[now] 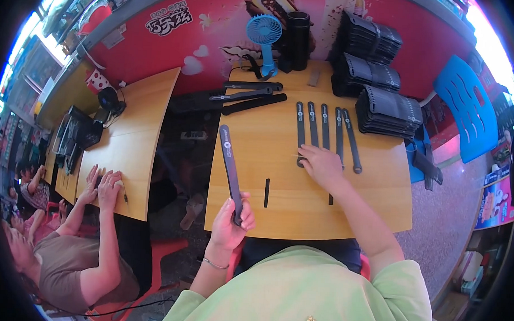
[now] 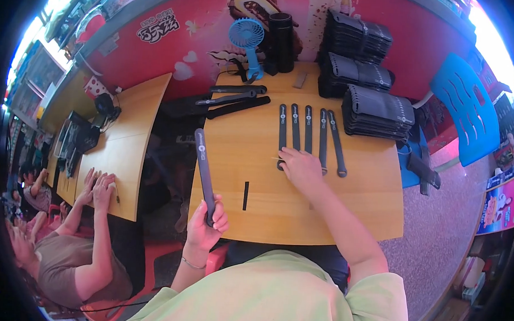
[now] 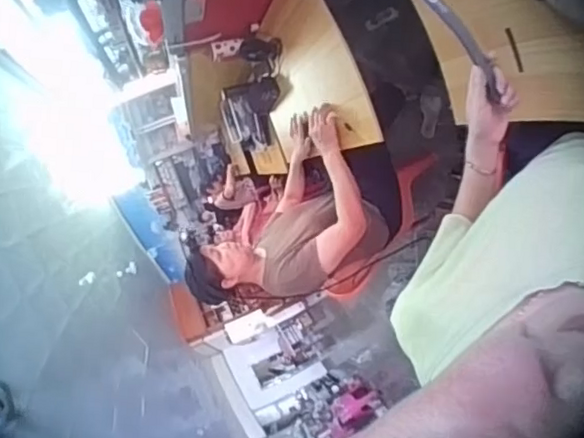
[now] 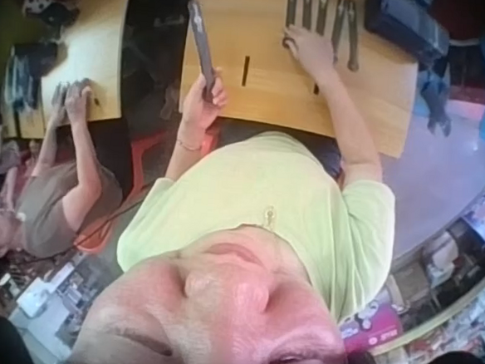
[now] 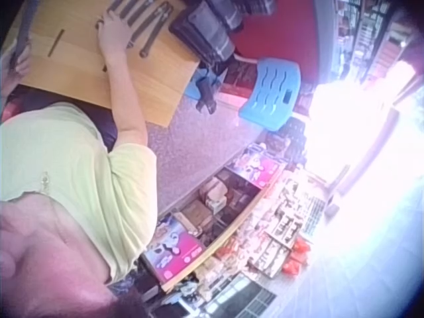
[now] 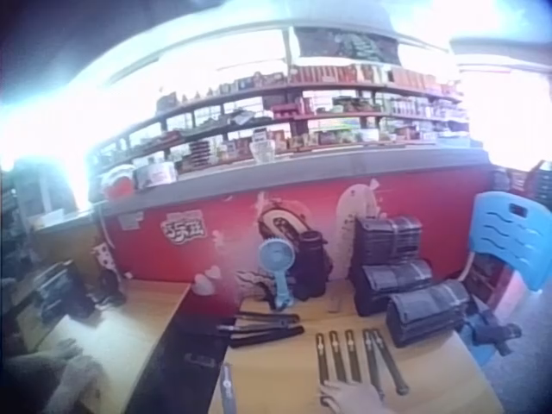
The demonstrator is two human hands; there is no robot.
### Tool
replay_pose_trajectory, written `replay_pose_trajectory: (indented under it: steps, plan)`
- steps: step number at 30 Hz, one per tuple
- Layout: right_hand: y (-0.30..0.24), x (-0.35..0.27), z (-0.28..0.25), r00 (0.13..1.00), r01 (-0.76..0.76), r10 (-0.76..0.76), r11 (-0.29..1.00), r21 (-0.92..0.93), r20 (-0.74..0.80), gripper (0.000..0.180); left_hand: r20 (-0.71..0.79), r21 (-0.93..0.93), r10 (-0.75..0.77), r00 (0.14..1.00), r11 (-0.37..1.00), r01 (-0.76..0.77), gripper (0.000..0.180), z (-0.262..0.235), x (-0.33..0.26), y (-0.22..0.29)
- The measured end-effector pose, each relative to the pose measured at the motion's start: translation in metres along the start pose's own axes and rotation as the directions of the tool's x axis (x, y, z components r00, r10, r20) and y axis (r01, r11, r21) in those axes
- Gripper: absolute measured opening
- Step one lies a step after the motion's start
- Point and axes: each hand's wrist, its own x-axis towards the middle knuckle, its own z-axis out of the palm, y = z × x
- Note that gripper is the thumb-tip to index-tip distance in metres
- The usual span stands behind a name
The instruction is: Assembling silicone straps by inserting small metal pins using a needle-like tool.
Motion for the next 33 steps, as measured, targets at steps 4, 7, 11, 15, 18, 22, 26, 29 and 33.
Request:
replay_pose_trajectory:
  steps: [4,7,11,15,18,22,26,29,33]
  plan:
    - [0.009,-0.001,0.003,1.0,0.007,-0.007,1.0,-0.008,-0.013,0.028,0.021,0.046,0.059,0.998,0.997,-0.06,0.036,0.007,0.001,-0.001]
    - [0.013,-0.003,0.004,0.999,0.024,-0.024,1.0,0.005,-0.047,0.025,0.035,0.051,0.082,0.996,0.995,-0.084,0.034,0.005,0.0,-0.004]
    - [-0.008,-0.005,-0.016,0.997,0.004,0.01,0.985,0.174,-0.08,0.024,0.058,0.054,0.103,0.993,0.993,-0.106,0.03,0.004,0.001,-0.004]
    - [-0.052,-0.017,-0.052,0.994,0.096,-0.068,0.921,0.378,-0.086,0.025,0.021,0.057,0.159,0.987,0.986,-0.16,0.034,0.007,0.01,-0.008]
    - [-0.08,-0.033,-0.065,0.987,0.158,-0.145,0.881,0.445,-0.064,0.029,0.01,0.04,0.186,0.982,0.982,-0.187,0.035,0.02,0.019,-0.007]
    - [-0.096,-0.047,-0.06,0.983,0.184,-0.16,0.878,0.441,-0.091,0.038,0.009,0.1,0.259,0.966,0.961,-0.259,0.035,0.025,0.03,-0.012]
    - [-0.099,-0.051,-0.065,0.989,0.147,-0.145,0.895,0.422,-0.036,0.042,-0.051,0.169,0.348,0.936,0.927,-0.335,0.033,0.028,0.033,-0.016]
    - [-0.09,-0.05,-0.071,0.987,0.163,-0.144,0.862,0.48,-0.076,0.041,-0.025,0.168,0.271,0.962,0.95,-0.263,0.024,0.031,0.034,-0.019]
    - [-0.078,-0.019,-0.129,0.813,0.303,0.135,0.732,0.61,-0.566,0.019,0.034,0.221,0.051,0.998,0.974,-0.057,0.02,0.038,0.041,-0.028]
